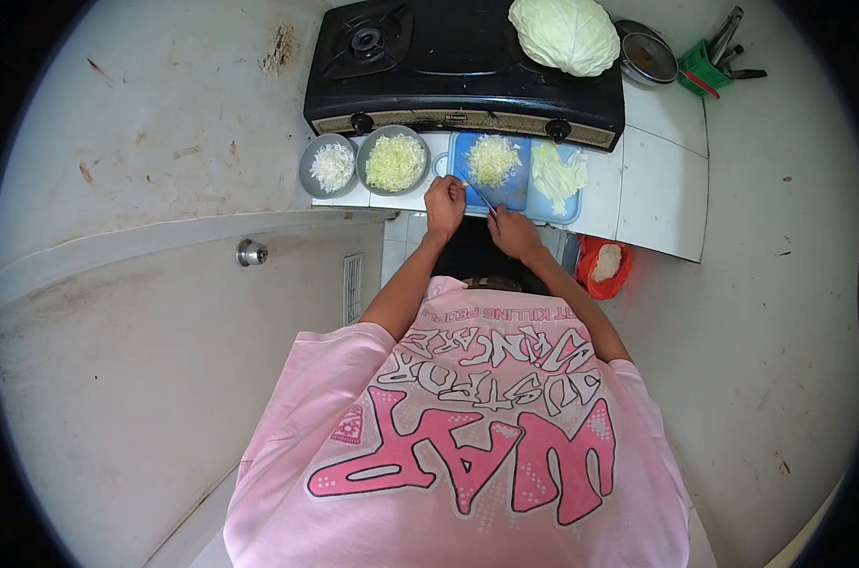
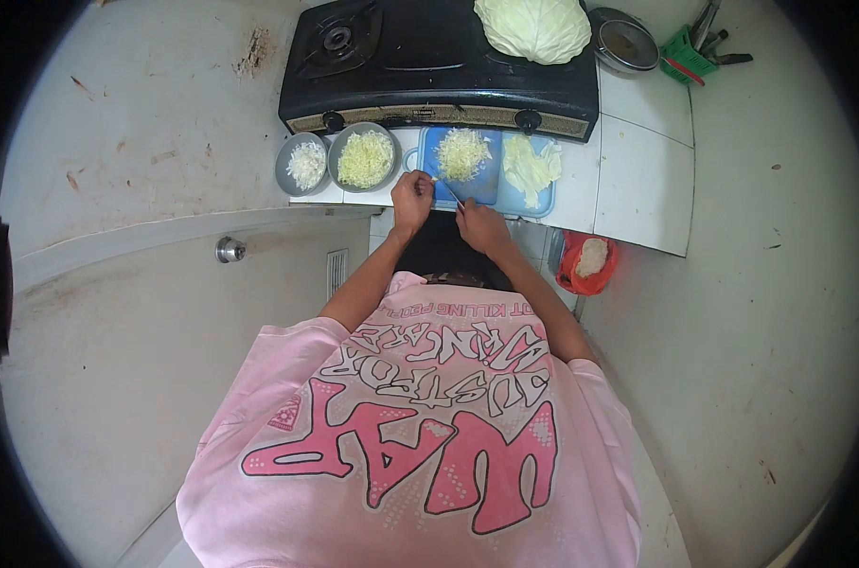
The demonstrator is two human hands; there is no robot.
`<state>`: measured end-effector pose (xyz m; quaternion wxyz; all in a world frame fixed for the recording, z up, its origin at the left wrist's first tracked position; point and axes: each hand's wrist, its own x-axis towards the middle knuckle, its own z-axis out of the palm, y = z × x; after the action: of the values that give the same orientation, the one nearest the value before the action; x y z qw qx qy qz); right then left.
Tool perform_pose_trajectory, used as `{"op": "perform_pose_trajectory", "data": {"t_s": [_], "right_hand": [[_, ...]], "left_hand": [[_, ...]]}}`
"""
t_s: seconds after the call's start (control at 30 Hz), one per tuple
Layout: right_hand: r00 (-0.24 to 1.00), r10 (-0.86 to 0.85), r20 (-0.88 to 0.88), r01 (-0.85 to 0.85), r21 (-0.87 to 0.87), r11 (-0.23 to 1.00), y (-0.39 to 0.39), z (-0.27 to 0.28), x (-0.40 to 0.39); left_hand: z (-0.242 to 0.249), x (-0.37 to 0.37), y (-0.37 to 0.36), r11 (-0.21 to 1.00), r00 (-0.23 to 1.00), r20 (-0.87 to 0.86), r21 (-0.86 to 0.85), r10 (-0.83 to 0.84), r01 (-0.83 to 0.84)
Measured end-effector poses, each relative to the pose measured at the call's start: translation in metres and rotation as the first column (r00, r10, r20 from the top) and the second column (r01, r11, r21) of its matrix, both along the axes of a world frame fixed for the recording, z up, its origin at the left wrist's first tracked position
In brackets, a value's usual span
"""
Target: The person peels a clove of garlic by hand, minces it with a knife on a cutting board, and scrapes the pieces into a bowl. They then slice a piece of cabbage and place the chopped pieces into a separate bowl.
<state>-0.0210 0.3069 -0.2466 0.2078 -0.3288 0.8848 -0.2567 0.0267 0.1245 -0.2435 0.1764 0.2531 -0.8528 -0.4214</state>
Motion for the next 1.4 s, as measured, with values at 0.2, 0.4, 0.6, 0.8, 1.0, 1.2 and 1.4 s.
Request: {"op": "perform_pose_trajectory", "data": {"t_s": [0.2, 0.4, 0.6, 0.8, 1.0, 1.2, 1.4], "right_hand": [[0.999, 0.039, -0.023, -0.038, 0.021, 0.999, 0.004, 0.008, 0.001], [0.997, 0.064, -0.03, -0.062, 0.062, 0.996, -0.005, 0.008, -0.003], [0.995, 0.08, -0.062, -0.076, 0.06, 0.995, -0.017, 0.004, -0.007], [0.998, 0.042, -0.056, -0.038, 0.068, 0.997, 0.007, 0.004, -0.008], [0.997, 0.069, -0.038, -0.067, 0.037, 0.997, 0.004, 0.001, -0.004], [0.996, 0.088, -0.002, -0.088, 0.051, 0.995, -0.003, 0.011, -0.005], [0.995, 0.089, -0.034, -0.087, 0.059, 0.994, -0.015, 0.005, -0.007]], "left_hand": [[-0.002, -0.004, 0.003, 0.997, 0.999, -0.002, -0.071, 0.036, -0.036], [-0.004, -0.004, 0.002, 0.999, 1.0, -0.009, -0.033, 0.03, -0.03], [-0.006, -0.001, 0.002, 0.998, 0.999, -0.023, -0.057, 0.031, -0.032], [-0.004, 0.002, 0.001, 0.998, 1.0, -0.011, -0.07, -0.005, 0.004], [-0.006, 0.004, -0.001, 0.995, 0.999, 0.001, -0.091, -0.052, 0.052], [-0.001, 0.003, -0.003, 0.988, 0.996, -0.008, -0.13, -0.086, 0.084], [-0.003, 0.005, -0.002, 0.991, 0.998, -0.001, -0.115, -0.065, 0.065]]}}
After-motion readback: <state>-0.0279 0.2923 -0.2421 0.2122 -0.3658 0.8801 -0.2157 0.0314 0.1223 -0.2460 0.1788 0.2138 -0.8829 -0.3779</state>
